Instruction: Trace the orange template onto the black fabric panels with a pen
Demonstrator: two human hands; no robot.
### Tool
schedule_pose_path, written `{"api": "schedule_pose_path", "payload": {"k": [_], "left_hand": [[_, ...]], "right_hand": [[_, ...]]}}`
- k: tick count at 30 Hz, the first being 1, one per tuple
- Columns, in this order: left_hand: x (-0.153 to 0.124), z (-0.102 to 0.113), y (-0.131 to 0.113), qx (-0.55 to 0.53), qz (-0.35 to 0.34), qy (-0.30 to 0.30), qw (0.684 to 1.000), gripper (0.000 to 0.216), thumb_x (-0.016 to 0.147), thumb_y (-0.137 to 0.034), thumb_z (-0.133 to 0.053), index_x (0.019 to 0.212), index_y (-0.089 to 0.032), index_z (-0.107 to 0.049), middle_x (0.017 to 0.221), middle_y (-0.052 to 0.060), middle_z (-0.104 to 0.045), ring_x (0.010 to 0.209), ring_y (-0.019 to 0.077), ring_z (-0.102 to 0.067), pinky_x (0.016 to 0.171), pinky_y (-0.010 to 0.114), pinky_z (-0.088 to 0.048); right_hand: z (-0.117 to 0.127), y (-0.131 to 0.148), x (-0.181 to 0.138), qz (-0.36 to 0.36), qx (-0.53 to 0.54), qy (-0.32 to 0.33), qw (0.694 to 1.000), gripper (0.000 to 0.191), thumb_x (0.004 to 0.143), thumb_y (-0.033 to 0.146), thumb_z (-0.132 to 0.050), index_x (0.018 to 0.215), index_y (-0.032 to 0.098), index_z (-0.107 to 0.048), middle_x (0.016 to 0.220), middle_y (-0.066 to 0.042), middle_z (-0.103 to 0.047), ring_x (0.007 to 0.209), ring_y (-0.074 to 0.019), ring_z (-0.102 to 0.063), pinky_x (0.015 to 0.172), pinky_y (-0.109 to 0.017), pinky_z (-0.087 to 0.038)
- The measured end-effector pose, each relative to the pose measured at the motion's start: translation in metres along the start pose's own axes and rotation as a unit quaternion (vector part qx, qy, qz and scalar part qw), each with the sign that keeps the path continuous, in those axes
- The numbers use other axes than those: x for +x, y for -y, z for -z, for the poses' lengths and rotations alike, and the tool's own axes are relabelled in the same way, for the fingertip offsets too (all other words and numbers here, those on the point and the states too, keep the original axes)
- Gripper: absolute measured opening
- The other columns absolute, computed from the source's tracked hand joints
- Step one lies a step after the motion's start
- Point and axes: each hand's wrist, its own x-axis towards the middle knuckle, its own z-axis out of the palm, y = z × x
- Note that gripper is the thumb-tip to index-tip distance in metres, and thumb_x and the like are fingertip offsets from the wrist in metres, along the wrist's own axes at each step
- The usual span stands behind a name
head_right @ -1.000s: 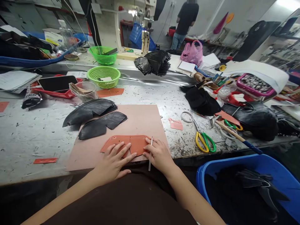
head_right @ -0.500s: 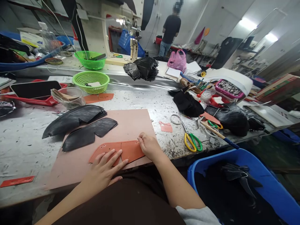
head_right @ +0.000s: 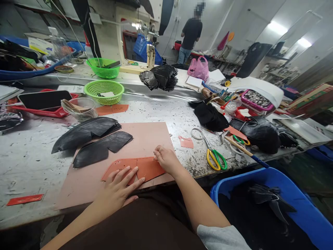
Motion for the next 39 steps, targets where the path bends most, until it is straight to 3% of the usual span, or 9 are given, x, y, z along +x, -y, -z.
{"api": "schedule_pose_path", "payload": {"k": [3,7,11,22,29,32,34,36,39], "left_hand": [[-0.002,0.001,-0.001,-0.001,0.002,0.003,1.000,0.043,0.083,-0.057,-0.050,0.123,-0.039,-0.050,0.134,0.002,-0.046,0.119,0.0271,-0.040,0.099,0.041,-0.018],[-0.002,0.005,-0.002,-0.013,-0.003,0.013,1.000,0.049,0.085,-0.059,-0.045,0.130,-0.041,-0.041,0.135,0.000,-0.045,0.124,0.0271,-0.033,0.104,0.047,-0.002],[-0.001,0.008,-0.002,-0.022,-0.010,0.025,0.999,0.048,0.086,-0.057,-0.044,0.131,-0.040,-0.039,0.133,-0.003,-0.047,0.125,0.0271,-0.029,0.105,0.051,0.006],[-0.004,0.009,-0.003,-0.048,-0.002,0.051,0.998,0.050,0.087,-0.054,-0.045,0.134,-0.040,-0.035,0.137,-0.001,-0.042,0.128,0.0306,-0.024,0.105,0.055,0.004],[0.002,0.019,-0.001,-0.097,0.030,0.152,0.983,0.063,0.080,-0.048,-0.060,0.136,-0.035,-0.034,0.140,0.007,-0.038,0.125,0.0330,-0.034,0.101,0.060,-0.019],[0.006,0.030,0.018,-0.146,0.091,0.122,0.978,0.055,0.085,-0.042,-0.055,0.134,-0.025,-0.037,0.134,0.007,-0.045,0.119,0.0228,-0.043,0.099,0.041,-0.036],[0.006,0.039,0.042,-0.131,0.142,0.072,0.979,0.038,0.089,-0.033,-0.048,0.125,-0.022,-0.046,0.126,0.005,-0.052,0.113,0.0168,-0.048,0.093,0.030,-0.041],[0.003,0.048,0.070,-0.072,0.182,0.040,0.980,0.026,0.088,-0.029,-0.046,0.110,-0.020,-0.056,0.116,0.006,-0.057,0.108,0.0187,-0.051,0.092,0.033,-0.041],[-0.002,0.057,0.103,-0.016,0.197,0.038,0.979,0.019,0.080,-0.028,-0.055,0.094,-0.017,-0.061,0.106,0.010,-0.060,0.101,0.0259,-0.054,0.089,0.041,-0.043]], "right_hand": [[-0.013,0.018,0.009,0.044,-0.005,-0.020,0.999,0.020,0.090,0.028,-0.037,0.077,0.021,-0.051,0.061,0.000,-0.058,0.059,-0.0152,-0.058,0.058,-0.024,-0.042],[-0.046,0.053,0.023,0.150,0.031,0.076,0.985,0.019,0.091,0.024,-0.039,0.083,0.020,-0.056,0.081,-0.003,-0.065,0.074,-0.0148,-0.061,0.067,-0.023,-0.044],[-0.065,0.071,0.032,0.156,-0.049,0.117,0.980,0.017,0.090,0.022,-0.042,0.084,0.018,-0.057,0.080,-0.004,-0.065,0.074,-0.0173,-0.060,0.068,-0.026,-0.043],[-0.068,0.076,0.031,0.174,-0.031,0.132,0.975,0.018,0.091,0.019,-0.041,0.081,0.018,-0.057,0.081,-0.004,-0.064,0.072,-0.0147,-0.059,0.066,-0.023,-0.041],[-0.041,0.052,0.023,0.119,-0.013,0.125,0.985,0.020,0.092,0.023,-0.037,0.090,0.020,-0.057,0.075,-0.002,-0.063,0.071,-0.0155,-0.058,0.067,-0.025,-0.041],[-0.021,0.029,0.006,0.101,-0.095,0.099,0.985,0.003,0.082,0.022,-0.054,0.084,0.020,-0.056,0.086,-0.005,-0.060,0.084,-0.0204,-0.054,0.074,-0.030,-0.041],[-0.013,0.018,-0.005,0.065,-0.131,0.097,0.985,0.019,0.069,0.022,-0.068,0.081,0.020,-0.053,0.090,-0.005,-0.056,0.085,-0.0215,-0.052,0.072,-0.031,-0.041],[-0.010,0.015,-0.010,0.026,-0.109,0.115,0.987,0.028,0.062,0.020,-0.072,0.078,0.020,-0.050,0.087,-0.003,-0.054,0.077,-0.0188,-0.051,0.065,-0.028,-0.041],[-0.004,0.013,-0.005,0.018,-0.020,0.157,0.987,0.023,0.063,0.019,-0.067,0.072,0.021,-0.046,0.069,0.003,-0.050,0.064,-0.0148,-0.047,0.057,-0.025,-0.037]]}}
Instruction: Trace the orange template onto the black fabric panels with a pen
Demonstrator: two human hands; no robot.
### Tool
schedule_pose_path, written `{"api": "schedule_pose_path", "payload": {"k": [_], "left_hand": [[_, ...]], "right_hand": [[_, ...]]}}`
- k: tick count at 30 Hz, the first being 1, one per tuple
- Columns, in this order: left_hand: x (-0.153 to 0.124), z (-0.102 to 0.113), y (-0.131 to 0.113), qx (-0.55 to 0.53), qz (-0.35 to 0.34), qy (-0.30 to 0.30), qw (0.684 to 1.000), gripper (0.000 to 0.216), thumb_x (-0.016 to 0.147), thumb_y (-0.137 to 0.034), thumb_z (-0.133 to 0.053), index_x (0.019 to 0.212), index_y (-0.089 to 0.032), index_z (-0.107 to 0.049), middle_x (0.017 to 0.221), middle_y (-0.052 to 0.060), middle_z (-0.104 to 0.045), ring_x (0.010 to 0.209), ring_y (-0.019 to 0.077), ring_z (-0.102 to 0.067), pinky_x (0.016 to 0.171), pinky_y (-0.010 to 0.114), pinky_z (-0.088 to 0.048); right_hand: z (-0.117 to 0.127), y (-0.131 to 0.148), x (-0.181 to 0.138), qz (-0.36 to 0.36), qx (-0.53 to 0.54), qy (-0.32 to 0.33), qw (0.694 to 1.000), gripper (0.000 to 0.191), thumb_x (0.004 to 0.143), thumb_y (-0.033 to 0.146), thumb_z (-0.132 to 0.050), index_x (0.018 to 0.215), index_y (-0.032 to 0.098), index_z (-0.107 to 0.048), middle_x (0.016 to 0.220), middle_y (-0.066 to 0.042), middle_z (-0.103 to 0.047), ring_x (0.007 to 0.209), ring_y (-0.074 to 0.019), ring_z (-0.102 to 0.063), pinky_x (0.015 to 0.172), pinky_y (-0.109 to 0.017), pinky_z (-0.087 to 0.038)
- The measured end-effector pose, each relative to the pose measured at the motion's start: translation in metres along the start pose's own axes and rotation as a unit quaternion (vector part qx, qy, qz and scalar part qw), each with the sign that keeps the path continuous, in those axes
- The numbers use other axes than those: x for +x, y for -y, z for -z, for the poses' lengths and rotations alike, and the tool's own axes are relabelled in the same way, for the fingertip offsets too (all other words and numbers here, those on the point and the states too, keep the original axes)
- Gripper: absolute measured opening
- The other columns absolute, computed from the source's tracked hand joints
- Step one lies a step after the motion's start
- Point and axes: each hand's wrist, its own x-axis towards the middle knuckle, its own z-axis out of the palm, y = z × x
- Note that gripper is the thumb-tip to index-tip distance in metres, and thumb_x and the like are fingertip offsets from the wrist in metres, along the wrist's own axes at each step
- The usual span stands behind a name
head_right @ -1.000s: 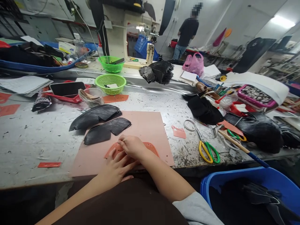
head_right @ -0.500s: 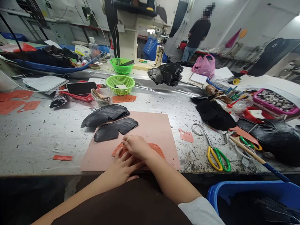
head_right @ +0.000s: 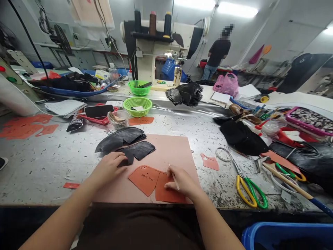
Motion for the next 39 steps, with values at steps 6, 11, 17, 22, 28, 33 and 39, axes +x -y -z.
{"api": "schedule_pose_path", "payload": {"k": [6,11,17,22,28,33,39], "left_hand": [[0.005,0.007,0.023,0.065,-0.018,-0.005,0.998,0.013,0.080,-0.021,-0.049,0.076,-0.020,-0.061,0.073,0.001,-0.065,0.065,0.0174,-0.062,0.058,0.025,-0.047],[-0.004,-0.002,-0.001,0.091,-0.080,-0.080,0.989,0.030,0.085,-0.011,-0.035,0.093,-0.018,-0.063,0.079,0.006,-0.068,0.068,0.0172,-0.064,0.059,0.025,-0.050],[-0.035,-0.019,-0.062,0.087,-0.273,-0.161,0.945,0.027,0.088,-0.010,-0.039,0.096,-0.017,-0.063,0.099,0.008,-0.066,0.090,0.0172,-0.061,0.078,0.028,-0.051],[-0.032,-0.021,-0.052,0.054,-0.181,-0.113,0.975,0.031,0.085,-0.033,-0.054,0.114,-0.023,-0.058,0.129,0.013,-0.048,0.117,0.0297,-0.046,0.090,0.043,-0.046],[-0.032,-0.036,-0.034,-0.004,-0.171,-0.058,0.984,0.028,0.087,-0.036,-0.051,0.107,-0.021,-0.063,0.119,0.009,-0.058,0.114,0.0265,-0.049,0.094,0.042,-0.045],[-0.036,-0.038,-0.038,-0.037,-0.139,-0.061,0.988,0.030,0.090,-0.039,-0.046,0.105,-0.022,-0.065,0.116,0.008,-0.059,0.114,0.0255,-0.050,0.093,0.041,-0.046],[-0.034,-0.033,-0.038,-0.031,-0.149,-0.044,0.987,0.031,0.092,-0.040,-0.043,0.105,-0.022,-0.064,0.118,0.009,-0.057,0.113,0.0243,-0.050,0.093,0.039,-0.045]], "right_hand": [[0.047,-0.044,0.035,-0.005,0.129,-0.228,0.965,0.020,0.065,0.035,-0.058,0.068,0.022,-0.044,0.066,0.003,-0.050,0.062,-0.0156,-0.047,0.058,-0.027,-0.037],[0.065,-0.077,0.056,-0.051,0.145,-0.316,0.936,0.020,0.060,0.038,-0.057,0.071,0.021,-0.054,0.066,-0.001,-0.057,0.065,-0.0193,-0.051,0.061,-0.031,-0.038],[0.033,-0.046,0.047,0.039,0.192,-0.230,0.953,0.020,0.069,0.037,-0.059,0.079,0.020,-0.057,0.083,-0.004,-0.063,0.075,-0.0191,-0.058,0.067,-0.030,-0.044],[-0.002,-0.022,0.042,0.127,0.045,-0.099,0.986,0.012,0.067,0.019,-0.068,0.076,0.020,-0.060,0.077,-0.003,-0.065,0.072,-0.0185,-0.059,0.067,-0.030,-0.047],[-0.002,-0.031,0.015,0.172,-0.052,-0.129,0.975,0.040,0.061,0.022,-0.079,0.097,0.019,-0.061,0.111,-0.011,-0.063,0.101,-0.0258,-0.057,0.087,-0.042,-0.046],[-0.010,-0.045,-0.008,0.201,-0.061,-0.133,0.969,0.028,0.069,0.021,-0.073,0.094,0.021,-0.063,0.110,-0.008,-0.065,0.108,-0.0266,-0.054,0.090,-0.044,-0.046],[-0.023,-0.054,-0.012,0.227,-0.060,-0.180,0.955,0.013,0.079,0.022,-0.063,0.092,0.022,-0.065,0.110,-0.009,-0.065,0.109,-0.0257,-0.054,0.090,-0.045,-0.047]]}}
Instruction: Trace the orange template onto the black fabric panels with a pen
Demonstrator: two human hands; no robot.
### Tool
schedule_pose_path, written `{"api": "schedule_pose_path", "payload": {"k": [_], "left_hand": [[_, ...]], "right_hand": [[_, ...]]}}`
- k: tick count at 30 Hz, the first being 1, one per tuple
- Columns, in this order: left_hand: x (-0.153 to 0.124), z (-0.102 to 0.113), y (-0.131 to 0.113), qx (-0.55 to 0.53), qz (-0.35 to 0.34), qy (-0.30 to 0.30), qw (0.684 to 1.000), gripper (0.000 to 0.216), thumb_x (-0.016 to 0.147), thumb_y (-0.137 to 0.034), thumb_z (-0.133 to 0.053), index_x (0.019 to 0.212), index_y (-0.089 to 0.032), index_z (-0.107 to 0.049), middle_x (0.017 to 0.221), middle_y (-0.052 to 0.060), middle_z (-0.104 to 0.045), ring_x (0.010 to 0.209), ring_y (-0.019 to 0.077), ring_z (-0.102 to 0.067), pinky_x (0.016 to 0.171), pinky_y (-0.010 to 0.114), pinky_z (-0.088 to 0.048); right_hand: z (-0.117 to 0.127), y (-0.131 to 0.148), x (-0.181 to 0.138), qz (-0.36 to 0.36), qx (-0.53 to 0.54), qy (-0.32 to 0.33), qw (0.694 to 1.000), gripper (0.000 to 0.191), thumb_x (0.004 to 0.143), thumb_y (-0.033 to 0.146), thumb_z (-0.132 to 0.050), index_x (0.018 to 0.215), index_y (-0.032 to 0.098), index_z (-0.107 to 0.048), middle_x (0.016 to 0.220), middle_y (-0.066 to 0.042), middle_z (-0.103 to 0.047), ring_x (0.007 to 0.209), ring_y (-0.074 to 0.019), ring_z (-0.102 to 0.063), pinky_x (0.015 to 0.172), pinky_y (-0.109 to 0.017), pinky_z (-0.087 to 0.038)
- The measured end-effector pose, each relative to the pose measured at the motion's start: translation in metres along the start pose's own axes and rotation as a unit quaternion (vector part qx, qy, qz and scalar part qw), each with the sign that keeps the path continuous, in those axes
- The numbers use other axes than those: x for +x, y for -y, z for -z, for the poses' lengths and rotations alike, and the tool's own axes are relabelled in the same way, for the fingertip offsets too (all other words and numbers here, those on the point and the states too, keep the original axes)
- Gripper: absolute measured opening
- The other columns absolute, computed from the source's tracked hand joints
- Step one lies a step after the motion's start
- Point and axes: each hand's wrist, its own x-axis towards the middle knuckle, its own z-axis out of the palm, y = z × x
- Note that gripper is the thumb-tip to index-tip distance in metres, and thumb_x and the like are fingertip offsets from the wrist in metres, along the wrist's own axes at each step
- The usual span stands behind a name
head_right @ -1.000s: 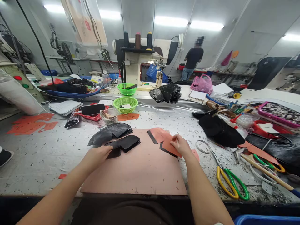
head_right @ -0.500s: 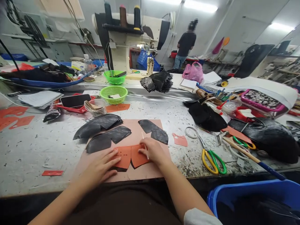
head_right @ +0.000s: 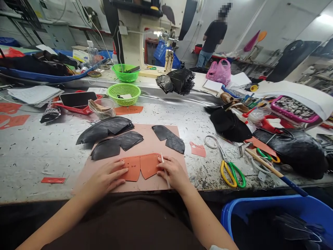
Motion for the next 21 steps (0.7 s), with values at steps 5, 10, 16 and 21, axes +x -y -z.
{"api": "schedule_pose_path", "payload": {"k": [5,10,16,21], "left_hand": [[0.012,0.002,-0.022,0.054,0.031,0.047,0.997,0.028,0.085,-0.040,-0.054,0.101,-0.019,-0.063,0.118,0.010,-0.056,0.115,0.0291,-0.046,0.096,0.045,-0.039],[0.021,-0.020,-0.054,0.097,-0.059,0.043,0.993,0.068,0.072,-0.059,-0.061,0.129,-0.025,-0.045,0.134,0.014,-0.043,0.123,0.0365,-0.036,0.098,0.051,-0.030],[0.015,-0.031,-0.058,0.111,-0.058,0.071,0.990,0.076,0.074,-0.064,-0.055,0.137,-0.029,-0.032,0.140,0.015,-0.035,0.128,0.0369,-0.029,0.101,0.051,-0.023],[0.013,-0.030,-0.057,0.092,-0.052,0.075,0.992,0.072,0.076,-0.063,-0.055,0.136,-0.029,-0.035,0.141,0.014,-0.033,0.129,0.0370,-0.027,0.102,0.051,-0.022]], "right_hand": [[0.000,0.002,0.001,0.022,-0.008,-0.012,1.000,0.010,0.083,0.023,-0.059,0.090,0.022,-0.066,0.110,-0.009,-0.065,0.107,-0.0255,-0.054,0.088,-0.044,-0.049],[-0.001,0.005,0.001,0.024,-0.012,-0.017,0.999,0.011,0.083,0.023,-0.059,0.091,0.022,-0.067,0.109,-0.009,-0.065,0.107,-0.0266,-0.053,0.087,-0.045,-0.049],[0.002,0.006,0.002,-0.001,-0.002,0.003,1.000,0.015,0.085,0.023,-0.053,0.094,0.023,-0.066,0.110,-0.008,-0.065,0.108,-0.0262,-0.052,0.090,-0.046,-0.046],[0.015,0.006,0.018,-0.061,0.063,-0.014,0.996,0.026,0.090,0.029,-0.041,0.103,0.023,-0.063,0.097,-0.008,-0.066,0.093,-0.0218,-0.059,0.083,-0.038,-0.048]]}}
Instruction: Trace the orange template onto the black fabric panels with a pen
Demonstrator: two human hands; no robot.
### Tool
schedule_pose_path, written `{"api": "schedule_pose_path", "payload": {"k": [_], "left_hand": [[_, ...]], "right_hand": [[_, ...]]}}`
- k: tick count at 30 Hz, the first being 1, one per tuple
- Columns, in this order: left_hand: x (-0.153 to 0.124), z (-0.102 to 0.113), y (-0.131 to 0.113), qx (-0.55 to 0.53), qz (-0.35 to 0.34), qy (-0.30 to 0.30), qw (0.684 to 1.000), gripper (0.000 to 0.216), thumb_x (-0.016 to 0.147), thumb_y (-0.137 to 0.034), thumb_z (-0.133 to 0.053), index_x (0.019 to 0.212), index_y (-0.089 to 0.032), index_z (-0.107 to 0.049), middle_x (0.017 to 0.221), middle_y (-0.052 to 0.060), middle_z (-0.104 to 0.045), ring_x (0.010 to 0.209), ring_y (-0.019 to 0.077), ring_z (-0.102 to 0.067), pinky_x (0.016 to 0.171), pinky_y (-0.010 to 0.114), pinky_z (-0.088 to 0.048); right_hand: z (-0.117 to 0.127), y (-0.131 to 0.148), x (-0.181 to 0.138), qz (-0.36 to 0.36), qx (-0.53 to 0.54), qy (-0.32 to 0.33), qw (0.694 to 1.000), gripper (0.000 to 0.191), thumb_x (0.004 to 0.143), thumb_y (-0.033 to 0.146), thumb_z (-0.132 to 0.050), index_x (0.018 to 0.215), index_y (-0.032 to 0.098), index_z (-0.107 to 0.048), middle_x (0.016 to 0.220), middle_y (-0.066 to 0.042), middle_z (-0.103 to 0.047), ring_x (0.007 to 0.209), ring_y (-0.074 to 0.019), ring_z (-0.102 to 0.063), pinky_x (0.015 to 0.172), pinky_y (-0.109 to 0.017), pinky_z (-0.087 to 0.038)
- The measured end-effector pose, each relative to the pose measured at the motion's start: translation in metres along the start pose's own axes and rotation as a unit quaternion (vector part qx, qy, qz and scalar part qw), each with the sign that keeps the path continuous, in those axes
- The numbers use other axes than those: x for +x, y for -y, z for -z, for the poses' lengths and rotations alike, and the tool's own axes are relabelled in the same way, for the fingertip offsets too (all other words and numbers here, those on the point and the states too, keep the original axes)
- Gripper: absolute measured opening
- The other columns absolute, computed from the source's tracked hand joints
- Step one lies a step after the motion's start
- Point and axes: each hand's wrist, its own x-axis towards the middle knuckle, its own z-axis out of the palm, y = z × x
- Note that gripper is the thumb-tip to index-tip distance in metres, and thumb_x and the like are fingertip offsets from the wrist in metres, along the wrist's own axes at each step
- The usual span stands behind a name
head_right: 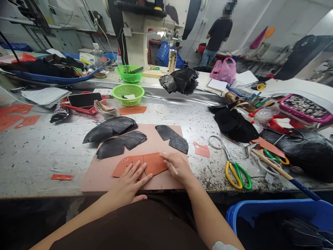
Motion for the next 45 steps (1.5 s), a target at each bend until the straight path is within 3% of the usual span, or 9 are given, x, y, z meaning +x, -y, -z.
{"api": "schedule_pose_path", "payload": {"k": [3,6,12,18,25,28,31,34,45], "left_hand": [[-0.001,-0.003,0.001,0.001,0.002,-0.006,1.000,0.068,0.078,-0.063,-0.052,0.135,-0.029,-0.036,0.143,0.013,-0.031,0.131,0.0356,-0.025,0.104,0.051,-0.019],[-0.001,-0.009,0.002,0.012,0.004,-0.016,1.000,0.067,0.079,-0.064,-0.049,0.135,-0.030,-0.037,0.142,0.012,-0.032,0.131,0.0345,-0.025,0.104,0.051,-0.019],[-0.002,-0.013,0.003,0.012,0.007,-0.024,1.000,0.066,0.078,-0.063,-0.051,0.135,-0.031,-0.038,0.142,0.013,-0.033,0.129,0.0352,-0.029,0.103,0.051,-0.020],[-0.001,-0.014,0.002,-0.010,0.018,-0.021,1.000,0.063,0.080,-0.064,-0.047,0.133,-0.031,-0.040,0.142,0.010,-0.032,0.130,0.0336,-0.026,0.104,0.050,-0.020],[-0.001,-0.012,0.001,0.001,0.011,-0.021,1.000,0.062,0.081,-0.063,-0.046,0.133,-0.030,-0.040,0.141,0.012,-0.034,0.130,0.0340,-0.027,0.104,0.051,-0.019],[-0.002,-0.011,-0.001,0.004,0.013,-0.012,1.000,0.067,0.078,-0.063,-0.051,0.135,-0.030,-0.037,0.140,0.014,-0.035,0.130,0.0358,-0.027,0.102,0.052,-0.021],[-0.001,-0.006,-0.002,-0.008,0.023,0.001,1.000,0.072,0.075,-0.063,-0.055,0.137,-0.031,-0.034,0.140,0.014,-0.036,0.129,0.0378,-0.027,0.101,0.057,-0.021],[0.000,0.003,-0.003,-0.027,0.026,0.022,0.999,0.073,0.076,-0.061,-0.056,0.138,-0.031,-0.031,0.137,0.011,-0.039,0.129,0.0364,-0.027,0.103,0.059,-0.014],[-0.002,0.003,-0.004,-0.031,0.027,0.031,0.999,0.073,0.076,-0.059,-0.058,0.137,-0.030,-0.032,0.135,0.012,-0.040,0.128,0.0363,-0.026,0.103,0.062,-0.010]], "right_hand": [[0.002,0.001,0.013,-0.076,0.039,-0.049,0.995,0.030,0.090,0.036,-0.037,0.088,0.020,-0.063,0.082,-0.007,-0.065,0.076,-0.0188,-0.061,0.072,-0.032,-0.049],[0.000,0.002,0.024,-0.138,0.029,-0.030,0.990,0.029,0.089,0.037,-0.036,0.078,0.020,-0.056,0.067,-0.003,-0.062,0.062,-0.0163,-0.059,0.062,-0.028,-0.046],[0.000,0.007,0.037,-0.122,-0.036,0.023,0.992,0.022,0.087,0.032,-0.038,0.074,0.021,-0.053,0.060,0.000,-0.058,0.058,-0.0156,-0.055,0.058,-0.025,-0.041],[-0.006,0.003,0.041,-0.134,0.019,0.005,0.991,0.020,0.088,0.032,-0.038,0.077,0.021,-0.051,0.061,0.000,-0.057,0.058,-0.0149,-0.057,0.057,-0.025,-0.045],[-0.009,0.006,0.053,-0.143,0.051,0.033,0.988,0.019,0.087,0.029,-0.040,0.074,0.021,-0.050,0.060,0.001,-0.058,0.056,-0.0146,-0.059,0.058,-0.024,-0.046],[-0.027,0.024,0.064,-0.104,0.072,0.041,0.991,0.018,0.089,0.029,-0.039,0.079,0.020,-0.052,0.065,0.000,-0.060,0.061,-0.0145,-0.059,0.061,-0.024,-0.046],[-0.053,0.050,0.074,-0.021,0.082,0.125,0.989,0.019,0.090,0.027,-0.039,0.083,0.020,-0.055,0.078,-0.002,-0.064,0.070,-0.0149,-0.061,0.065,-0.024,-0.045],[-0.072,0.069,0.082,0.009,0.023,0.187,0.982,0.019,0.091,0.025,-0.040,0.083,0.019,-0.057,0.082,-0.004,-0.065,0.074,-0.0173,-0.061,0.066,-0.026,-0.043],[-0.077,0.075,0.090,0.017,-0.030,0.214,0.976,0.020,0.092,0.026,-0.041,0.081,0.019,-0.056,0.071,-0.001,-0.062,0.063,-0.0136,-0.055,0.058,-0.022,-0.036]]}}
